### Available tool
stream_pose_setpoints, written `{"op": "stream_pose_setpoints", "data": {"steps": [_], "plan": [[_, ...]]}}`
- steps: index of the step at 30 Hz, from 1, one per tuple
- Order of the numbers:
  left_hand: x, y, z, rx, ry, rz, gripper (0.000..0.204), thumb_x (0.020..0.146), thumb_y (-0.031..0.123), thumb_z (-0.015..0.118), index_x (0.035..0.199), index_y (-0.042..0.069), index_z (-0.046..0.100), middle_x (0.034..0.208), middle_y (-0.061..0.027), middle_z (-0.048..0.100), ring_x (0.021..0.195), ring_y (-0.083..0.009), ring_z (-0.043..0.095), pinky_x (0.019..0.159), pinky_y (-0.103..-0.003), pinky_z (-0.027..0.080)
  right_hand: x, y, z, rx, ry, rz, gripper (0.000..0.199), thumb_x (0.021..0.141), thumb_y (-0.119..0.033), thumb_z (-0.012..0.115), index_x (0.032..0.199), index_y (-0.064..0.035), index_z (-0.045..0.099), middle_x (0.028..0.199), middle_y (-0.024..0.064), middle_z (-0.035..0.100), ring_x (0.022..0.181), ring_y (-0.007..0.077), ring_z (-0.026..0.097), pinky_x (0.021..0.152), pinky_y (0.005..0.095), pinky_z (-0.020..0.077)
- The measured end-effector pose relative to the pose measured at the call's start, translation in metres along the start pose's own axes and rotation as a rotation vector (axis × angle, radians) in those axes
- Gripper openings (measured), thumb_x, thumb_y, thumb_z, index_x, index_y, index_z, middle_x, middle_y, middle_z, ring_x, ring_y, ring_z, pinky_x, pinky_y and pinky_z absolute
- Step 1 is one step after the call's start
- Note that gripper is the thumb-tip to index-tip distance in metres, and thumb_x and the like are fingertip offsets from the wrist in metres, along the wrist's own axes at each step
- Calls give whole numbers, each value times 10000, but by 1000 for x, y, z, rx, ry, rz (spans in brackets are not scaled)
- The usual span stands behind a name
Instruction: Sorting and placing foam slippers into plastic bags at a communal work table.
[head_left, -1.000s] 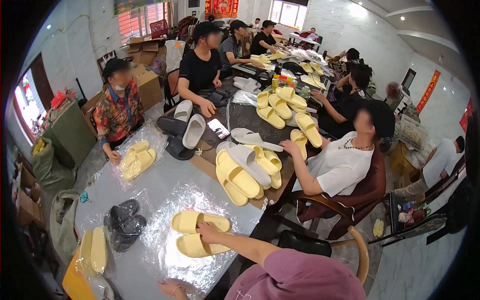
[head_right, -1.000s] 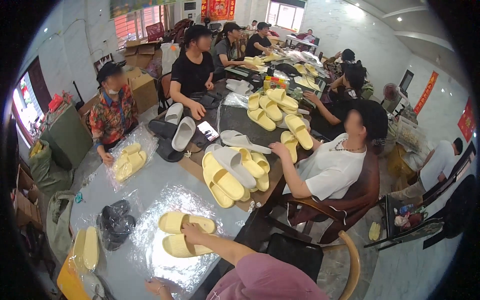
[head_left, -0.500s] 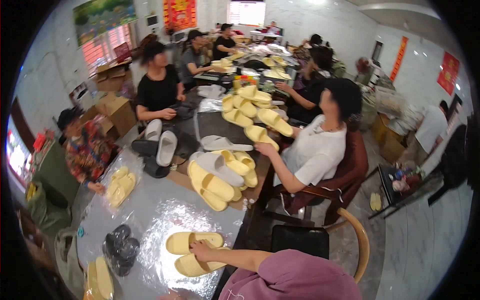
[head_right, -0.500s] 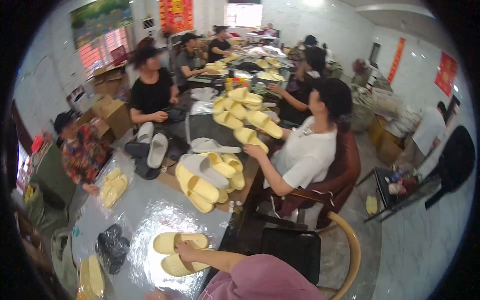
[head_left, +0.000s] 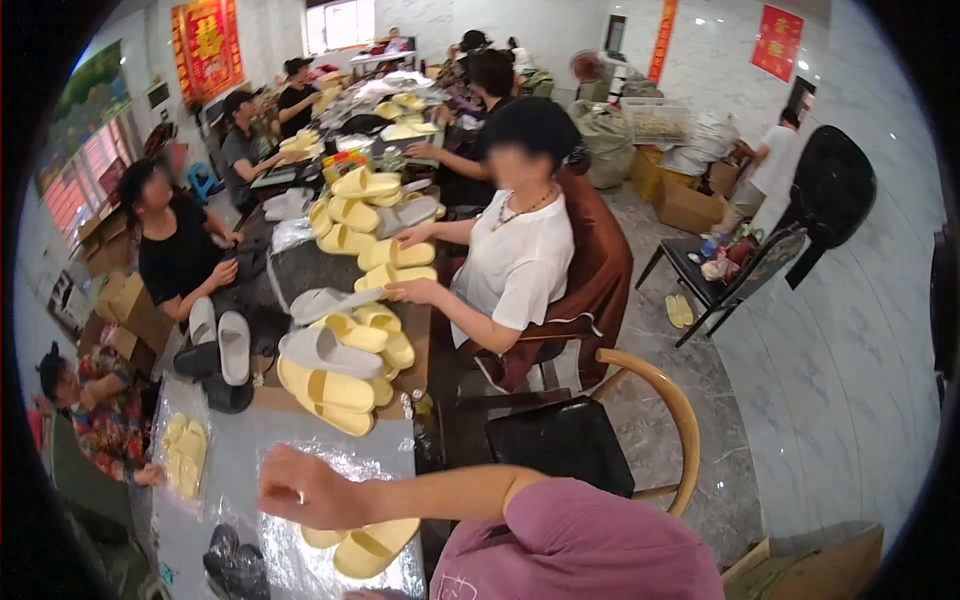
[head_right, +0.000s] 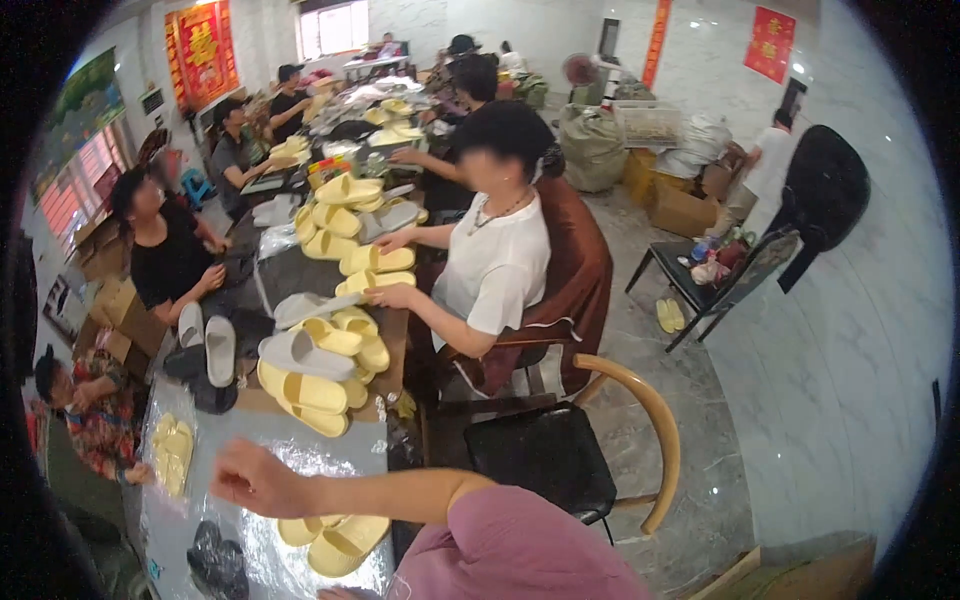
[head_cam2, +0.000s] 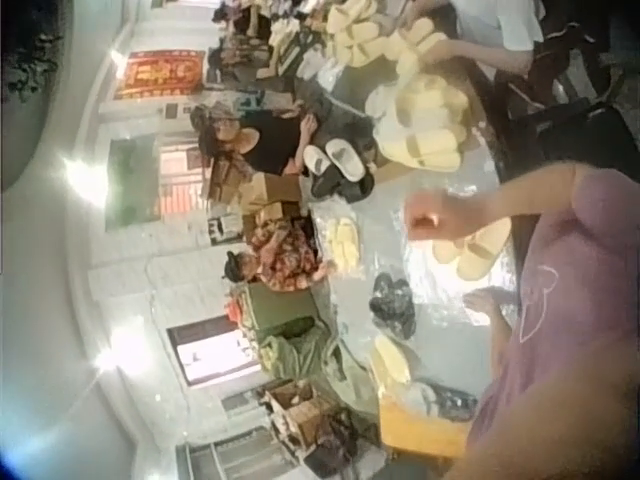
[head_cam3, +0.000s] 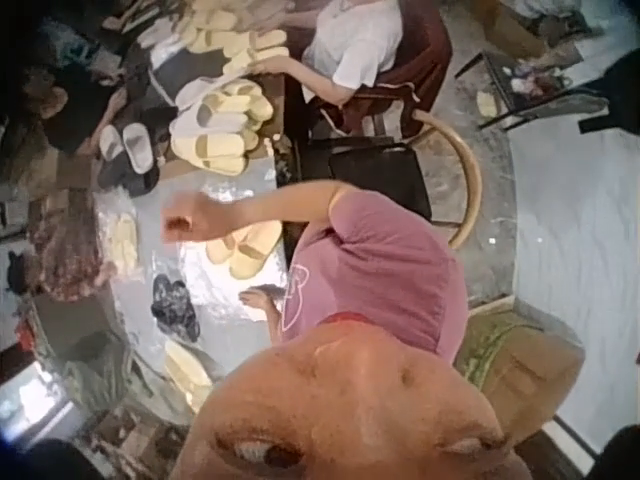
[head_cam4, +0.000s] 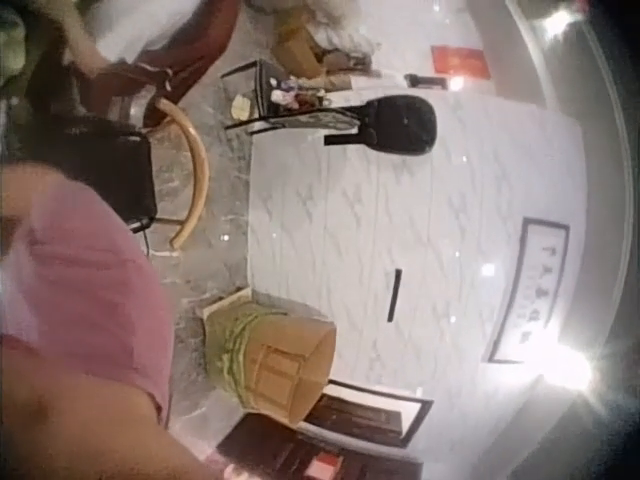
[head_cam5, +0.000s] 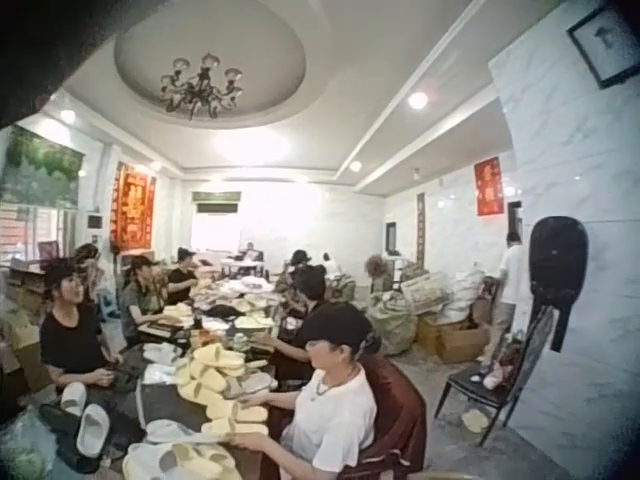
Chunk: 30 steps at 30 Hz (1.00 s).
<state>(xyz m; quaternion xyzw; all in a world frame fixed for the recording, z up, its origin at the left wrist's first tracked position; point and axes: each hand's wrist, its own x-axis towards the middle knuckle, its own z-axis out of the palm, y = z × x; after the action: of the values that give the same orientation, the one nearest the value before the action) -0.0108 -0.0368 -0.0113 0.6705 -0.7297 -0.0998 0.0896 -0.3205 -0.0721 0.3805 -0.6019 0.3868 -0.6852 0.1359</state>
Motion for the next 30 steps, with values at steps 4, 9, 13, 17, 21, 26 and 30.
{"op": "stream_pose_setpoints", "data": {"steps": [4, 9, 13, 17, 21, 26, 30], "plan": [[23, -62, 60, 260, 299, 99, 439, 887, 206, 433, 1227, -72, 411, 1225, -216, 429, 1135, -340, 378, 965, -387, 285, 33, -84, -16, 311, 100, -311, 116, 814, -51, 553, 726, -81, 484, 674, 9, 440, 749, 226, 402, 706, 331, 322], [16, -8, 17, 12, -11, -181, 530, 914, 237, 408, 1347, -46, 293, 1399, -213, 297, 1328, -373, 188, 1112, -439, 111, -40, -147, -78, 539, 171, -145, 103, 814, -55, 560, 757, -104, 489, 666, -11, 413, 719, 196, 372, 692, 324, 306], [-43, -86, 84, -651, 480, -282, 541, 910, 242, 408, 1355, -40, 285, 1403, -229, 278, 1330, -382, 172, 1094, -462, 127, -97, -179, -112, 787, 108, 52, 102, 813, -58, 566, 782, -123, 493, 660, -26, 391, 694, 173, 347, 681, 318, 294], [-4, 20, -33, -317, -4, -382, 561, 881, 228, 436, 1346, -50, 291, 1379, -268, 287, 1303, -408, 209, 1077, -465, 160, -6, -165, 59, 783, 175, 165, 110, 813, -61, 572, 806, -141, 497, 654, -42, 369, 670, 149, 323, 670, 313, 281], [-25, 7, -16, -226, 2, -344, 589, 861, 280, 459, 1351, -8, 306, 1370, -263, 304, 1278, -411, 254, 1047, -474, 209, -3, -188, 75, 856, 142, 325, 124, 812, -64, 578, 831, -160, 502, 647, -58, 347, 646, 126, 299, 659, 307, 269], [-36, 0, 2, -160, -84, -421, 622, 855, 366, 439, 1346, 3, 317, 1385, -279, 266, 1279, -412, 263, 1028, -490, 249, -13, -219, 64, 847, 156, 474, 149, 812, -67, 585, 862, -183, 507, 640, -77, 320, 615, 97, 269, 645, 300, 253], [-37, -1, 0, -191, -60, -359, 617, 853, 354, 457, 1344, 7, 316, 1388, -276, 263, 1282, -409, 261, 1022, -495, 254, -7, -241, 58, 785, 223, 556, 172, 811, -70, 591, 887, -202, 511, 633, -93, 298, 591, 73, 245, 634, 295, 240]]}}
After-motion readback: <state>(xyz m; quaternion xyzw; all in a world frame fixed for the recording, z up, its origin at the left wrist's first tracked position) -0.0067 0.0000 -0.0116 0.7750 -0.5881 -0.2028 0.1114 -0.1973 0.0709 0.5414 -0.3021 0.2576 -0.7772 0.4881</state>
